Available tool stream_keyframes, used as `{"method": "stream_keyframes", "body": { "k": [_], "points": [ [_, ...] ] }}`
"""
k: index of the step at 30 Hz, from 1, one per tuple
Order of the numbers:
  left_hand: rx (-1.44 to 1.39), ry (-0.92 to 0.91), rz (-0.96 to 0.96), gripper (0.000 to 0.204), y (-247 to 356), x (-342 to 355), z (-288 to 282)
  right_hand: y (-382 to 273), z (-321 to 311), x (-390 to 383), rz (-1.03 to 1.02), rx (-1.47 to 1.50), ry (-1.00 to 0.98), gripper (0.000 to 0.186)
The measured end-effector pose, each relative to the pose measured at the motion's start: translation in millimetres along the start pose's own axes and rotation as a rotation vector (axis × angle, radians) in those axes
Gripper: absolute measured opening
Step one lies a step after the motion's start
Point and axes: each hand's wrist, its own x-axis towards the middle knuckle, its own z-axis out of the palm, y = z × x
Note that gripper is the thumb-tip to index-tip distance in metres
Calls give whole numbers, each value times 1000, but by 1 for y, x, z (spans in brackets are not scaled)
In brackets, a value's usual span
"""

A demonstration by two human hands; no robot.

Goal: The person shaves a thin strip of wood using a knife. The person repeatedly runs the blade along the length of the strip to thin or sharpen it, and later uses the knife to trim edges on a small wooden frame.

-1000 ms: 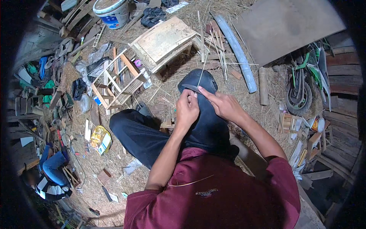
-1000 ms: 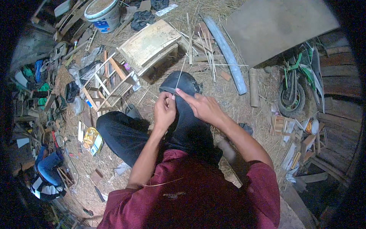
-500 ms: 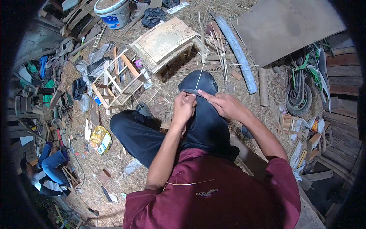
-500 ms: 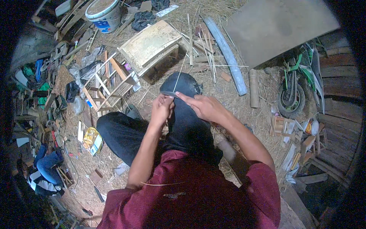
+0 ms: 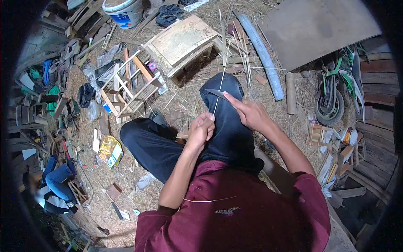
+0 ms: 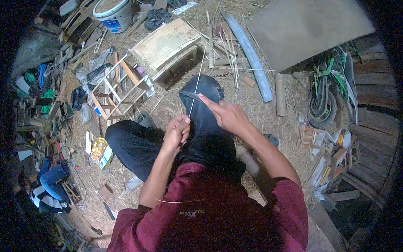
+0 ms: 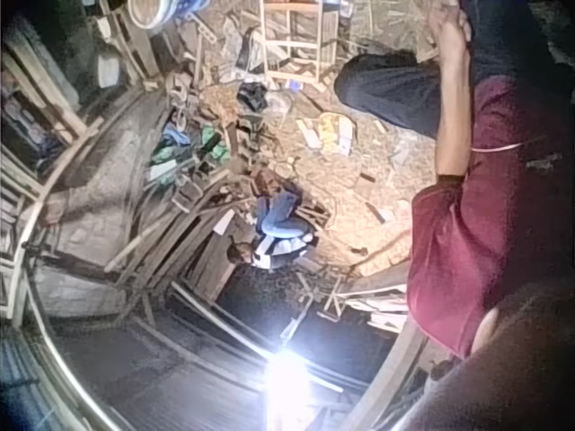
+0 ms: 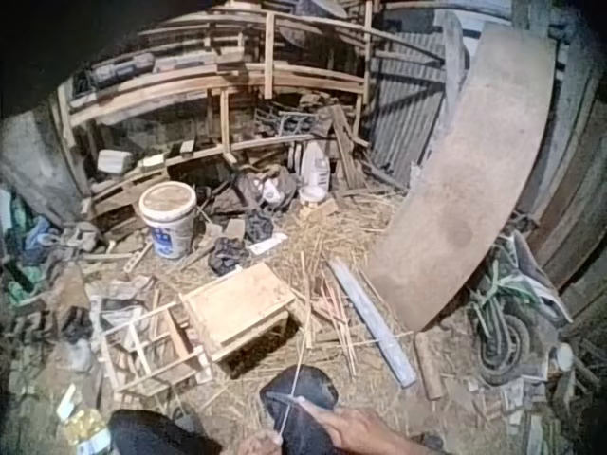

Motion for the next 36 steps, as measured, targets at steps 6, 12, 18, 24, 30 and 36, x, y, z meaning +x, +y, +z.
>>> {"method": "stream_keyframes", "body": {
  "k": [6, 12, 18, 24, 30, 36],
  "points": [
    [-5, -26, 48, 10, 16, 23, 5, -1, -6, 5, -99, 59, -72, 63],
    [-64, -136, -36, 10, 11, 25, -10, 0, -12, 5, -66, 37, -101, 63],
    [19, -203, -3, 15, -14, -7, -14, 7, 15, 3, -57, 181, 198, 47],
    [121, -292, 66, 15, -2, 4, 0, 3, 26, 32, 253, 765, 472, 27],
    [389, -158, 57, 14, 19, 11, 11, 5, 29, 56, 391, 879, 324, 24],
    [302, 64, 168, 13, 11, 19, 11, -7, 18, 62, 252, 670, 390, 29]
  ]
}}
